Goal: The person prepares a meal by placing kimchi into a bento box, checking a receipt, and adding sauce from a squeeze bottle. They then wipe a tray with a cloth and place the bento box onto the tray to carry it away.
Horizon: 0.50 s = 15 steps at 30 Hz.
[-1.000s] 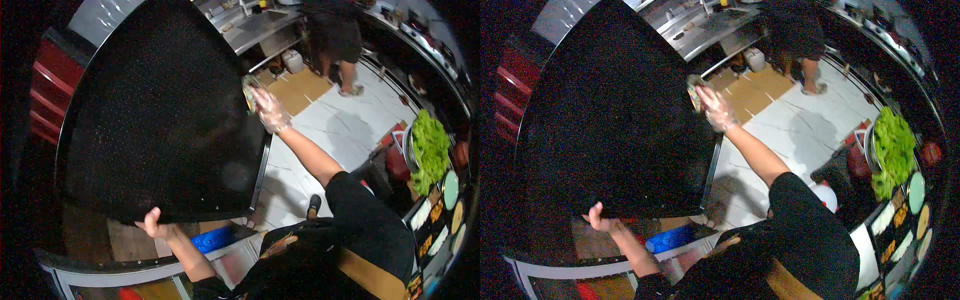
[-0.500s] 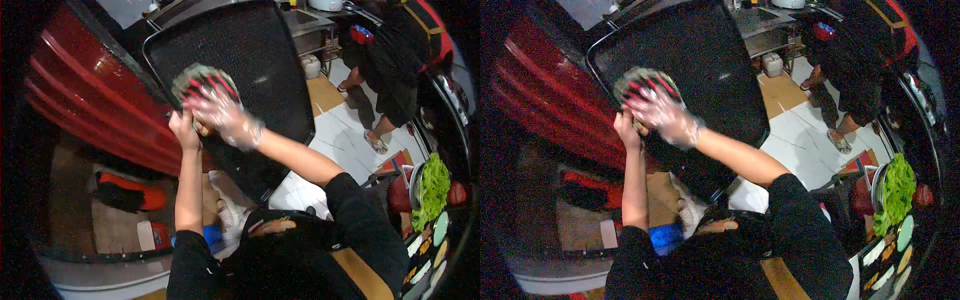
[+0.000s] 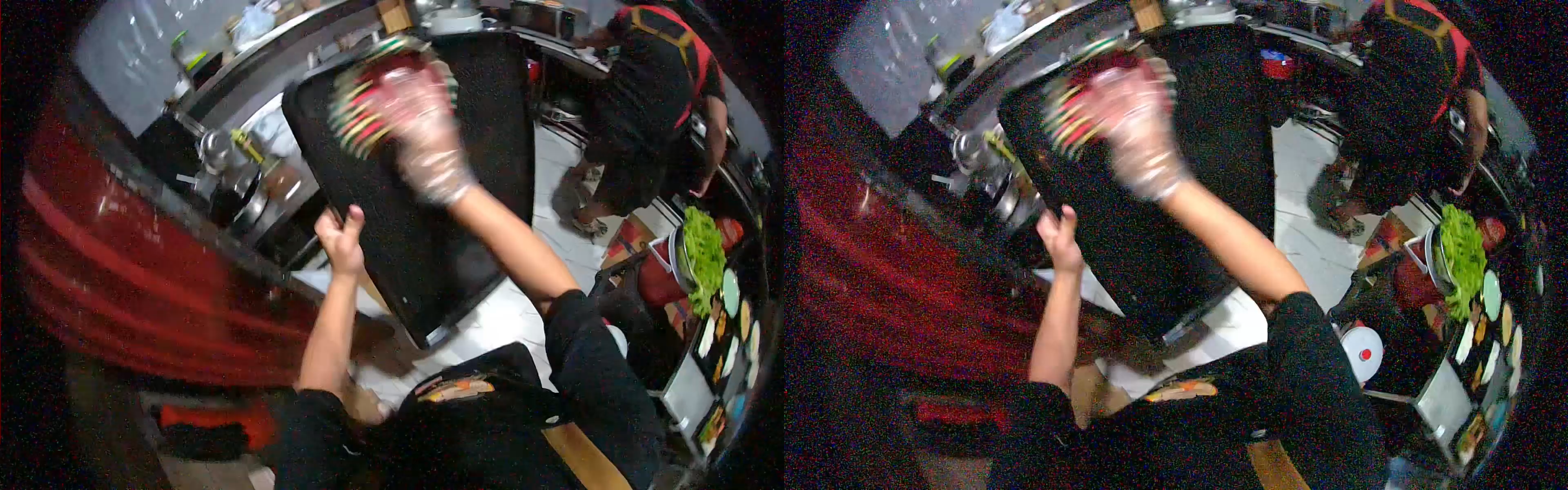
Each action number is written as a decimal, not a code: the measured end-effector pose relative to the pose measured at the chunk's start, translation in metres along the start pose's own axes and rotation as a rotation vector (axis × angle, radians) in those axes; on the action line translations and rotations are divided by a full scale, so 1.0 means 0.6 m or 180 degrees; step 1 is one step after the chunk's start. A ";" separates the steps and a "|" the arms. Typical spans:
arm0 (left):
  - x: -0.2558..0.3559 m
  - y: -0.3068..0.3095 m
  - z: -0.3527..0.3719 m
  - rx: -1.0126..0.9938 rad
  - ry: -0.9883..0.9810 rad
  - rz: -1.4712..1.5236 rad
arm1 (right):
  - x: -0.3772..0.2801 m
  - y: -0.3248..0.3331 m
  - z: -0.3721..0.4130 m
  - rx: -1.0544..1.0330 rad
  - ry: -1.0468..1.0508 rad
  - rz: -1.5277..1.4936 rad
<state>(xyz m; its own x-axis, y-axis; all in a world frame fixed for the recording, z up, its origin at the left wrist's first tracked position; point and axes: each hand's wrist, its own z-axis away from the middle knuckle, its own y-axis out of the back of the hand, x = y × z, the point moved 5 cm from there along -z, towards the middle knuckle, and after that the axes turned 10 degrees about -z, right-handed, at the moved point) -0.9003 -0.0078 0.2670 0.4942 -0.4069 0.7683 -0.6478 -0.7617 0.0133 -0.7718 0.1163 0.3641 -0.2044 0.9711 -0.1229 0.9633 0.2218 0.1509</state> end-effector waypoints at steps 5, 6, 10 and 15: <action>0.001 0.027 0.027 -0.0015 0.0280 0.0246 | 0.097 -0.013 -0.005 -0.0121 0.0315 0.0145; -0.003 0.035 0.028 -0.0056 0.0422 0.0316 | 0.125 0.028 -0.006 0.0700 -0.1217 -0.1597; 0.004 -0.014 0.016 -0.0108 0.0551 0.0240 | 0.107 -0.013 0.002 0.0389 -0.0471 -0.0406; 0.002 0.001 0.035 0.0638 0.0887 0.0171 | 0.188 0.013 -0.030 -0.0597 -0.1284 -0.2461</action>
<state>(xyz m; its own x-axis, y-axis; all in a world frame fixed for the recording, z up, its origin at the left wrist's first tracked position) -0.8879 -0.0192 0.2547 0.2671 -0.3168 0.9101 -0.5282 -0.8380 -0.1366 -0.7903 0.2290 0.3689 -0.6746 0.4472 -0.5873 0.5300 0.8472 0.0364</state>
